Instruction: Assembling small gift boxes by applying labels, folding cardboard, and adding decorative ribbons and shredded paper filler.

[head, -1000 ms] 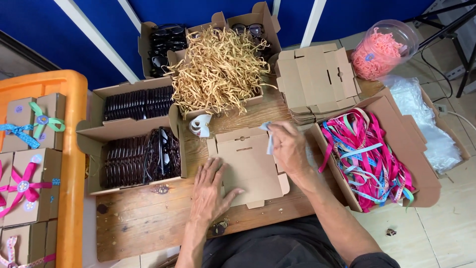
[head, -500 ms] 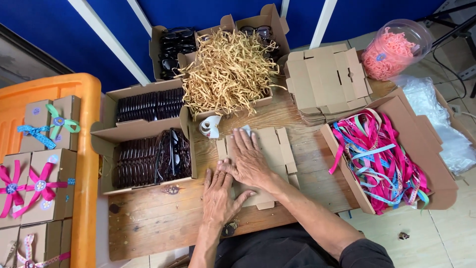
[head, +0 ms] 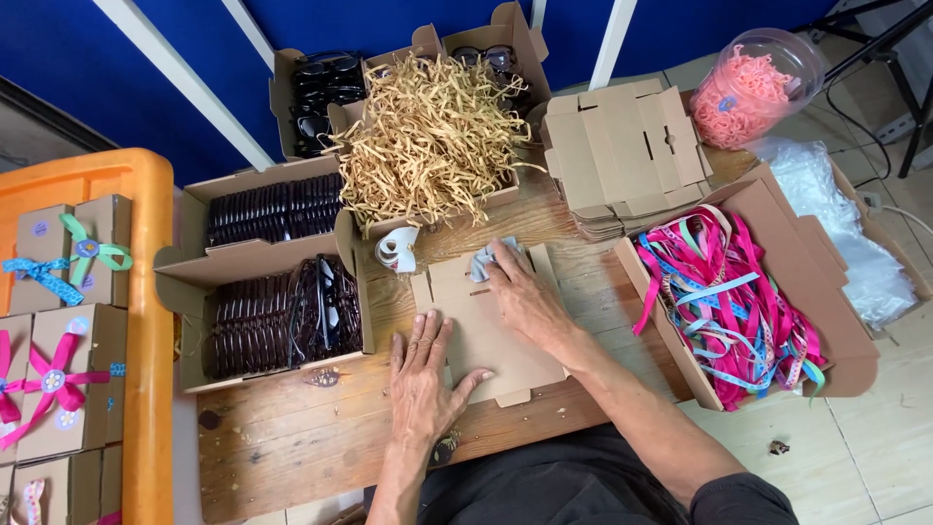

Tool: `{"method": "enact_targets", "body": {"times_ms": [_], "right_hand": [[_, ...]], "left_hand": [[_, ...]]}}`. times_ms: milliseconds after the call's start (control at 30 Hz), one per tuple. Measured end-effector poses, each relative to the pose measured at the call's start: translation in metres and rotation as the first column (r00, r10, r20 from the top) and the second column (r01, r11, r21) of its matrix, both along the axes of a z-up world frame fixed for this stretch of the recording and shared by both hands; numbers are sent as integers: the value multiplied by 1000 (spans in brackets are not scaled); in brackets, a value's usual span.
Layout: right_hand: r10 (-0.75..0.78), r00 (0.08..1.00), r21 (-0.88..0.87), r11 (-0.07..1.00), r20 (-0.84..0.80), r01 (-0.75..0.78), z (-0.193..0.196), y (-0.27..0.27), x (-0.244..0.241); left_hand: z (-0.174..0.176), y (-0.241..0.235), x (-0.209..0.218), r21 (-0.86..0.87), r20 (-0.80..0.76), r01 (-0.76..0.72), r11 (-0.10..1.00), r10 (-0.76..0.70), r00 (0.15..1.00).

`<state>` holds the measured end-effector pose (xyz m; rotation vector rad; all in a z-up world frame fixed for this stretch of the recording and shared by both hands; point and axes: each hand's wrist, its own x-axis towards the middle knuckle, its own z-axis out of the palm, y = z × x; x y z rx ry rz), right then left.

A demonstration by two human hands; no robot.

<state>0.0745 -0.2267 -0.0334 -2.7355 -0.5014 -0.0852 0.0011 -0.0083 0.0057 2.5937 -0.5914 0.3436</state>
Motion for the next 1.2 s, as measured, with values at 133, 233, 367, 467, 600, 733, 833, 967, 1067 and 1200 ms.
{"method": "enact_targets", "body": {"times_ms": [133, 233, 367, 467, 600, 733, 833, 967, 1067, 1200], "right_hand": [[-38, 980, -63, 997, 193, 51, -4, -16, 7], [-132, 924, -176, 963, 358, 205, -11, -33, 18], [-324, 889, -143, 912, 324, 385, -32, -33, 32], [-377, 905, 51, 926, 198, 375, -38, -9, 37], [-188, 958, 91, 981, 216, 172, -32, 0, 34], [-318, 923, -164, 920, 218, 356, -26, -1, 27], [-183, 971, -95, 975, 153, 199, -27, 20, 11], [79, 985, -66, 995, 154, -69, 5, 34, -2], [37, 988, -1, 999, 151, -37, 21, 40, 4], [125, 991, 64, 990, 47, -128, 13, 47, 11]], "left_hand": [[-4, -12, 7, -4, -5, -3, 1000, 3, 1000], [-7, -18, 12, 10, 13, -29, 1000, 28, 1000], [-6, -19, 13, -8, 35, -28, 1000, 28, 999], [-5, -19, 13, -2, 25, -34, 999, 34, 999], [-4, -18, 14, 3, 18, -33, 999, 33, 999], [-3, -13, 12, 7, -24, 2, 1000, -1, 1000], [1, -7, 13, 57, -62, 70, 996, -67, 996], [10, -4, 13, 1, -170, 90, 996, -89, 981], [7, -5, 14, -47, -244, 39, 998, -49, 969], [-3, -4, 11, -60, -140, -54, 997, 46, 989]]}}
